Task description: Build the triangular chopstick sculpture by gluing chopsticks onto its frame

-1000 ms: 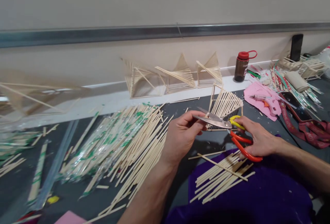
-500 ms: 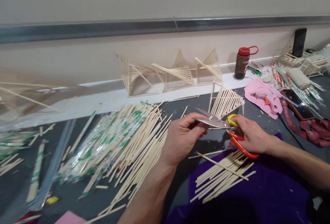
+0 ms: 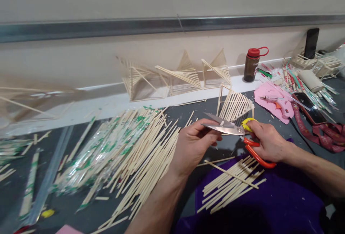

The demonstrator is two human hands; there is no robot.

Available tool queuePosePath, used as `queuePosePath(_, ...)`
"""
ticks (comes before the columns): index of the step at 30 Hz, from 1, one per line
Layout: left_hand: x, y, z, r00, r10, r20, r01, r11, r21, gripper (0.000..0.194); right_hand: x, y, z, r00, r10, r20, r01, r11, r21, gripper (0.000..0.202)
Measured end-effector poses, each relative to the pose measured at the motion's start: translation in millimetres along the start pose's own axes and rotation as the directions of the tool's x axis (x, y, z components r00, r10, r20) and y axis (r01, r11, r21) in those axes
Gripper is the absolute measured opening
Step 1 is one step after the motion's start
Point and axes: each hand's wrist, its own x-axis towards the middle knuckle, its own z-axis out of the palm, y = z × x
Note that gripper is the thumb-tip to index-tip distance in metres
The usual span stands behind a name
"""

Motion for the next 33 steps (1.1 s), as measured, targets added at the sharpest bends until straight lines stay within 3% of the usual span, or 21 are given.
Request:
queuePosePath(6,-4.5,-0.7,5.1,1.000,-0.015,-0.005,0.015,0.998,0.065,0.009,-0.8,1.6,-2.3,0.999,0.038,-0.022,-0.038,0.999,-0.013,0.014)
queuePosePath(10,-9.2,-2.8,9.4,0.996,0.084,0.006,-0.083,0.966,0.246,0.016,-0.2,1.7,-0.4,0.998,0.063,-0.009,-0.063,0.998,-0.020,0.017)
queuePosePath(15,-10.8,-6.2,11.6,0.938,0.346,0.033,-0.291,0.733,0.615,0.030,-1.0,1.5,2.5,0.998,0.057,-0.013,-0.057,0.998,-0.013,0.024)
queuePosePath(19,-10.8,-8.1,11.4,0.908,0.416,0.048,-0.334,0.651,0.682,0.031,-1.8,-1.6,2.2,0.998,0.043,-0.036,-0.044,0.999,-0.024,0.026)
queuePosePath(25,-15.6,-9.9,15.7,0.932,0.346,0.108,-0.347,0.765,0.543,0.032,-2.1,-6.0,-3.8,0.999,0.032,-0.035,-0.033,0.999,-0.024,0.039)
queuePosePath(29,-16.8,-7.7,16.1,0.970,0.203,0.130,-0.239,0.878,0.415,0.038,-3.2,-6.9,-8.5,0.998,0.050,0.046,-0.051,0.998,0.024,0.035)
queuePosePath(33,-15.3,-4.5,14.4,0.978,0.128,0.165,-0.176,0.932,0.316,0.041,-6.0,-7.8,-11.6,0.992,0.105,0.071,-0.108,0.993,0.036,0.021)
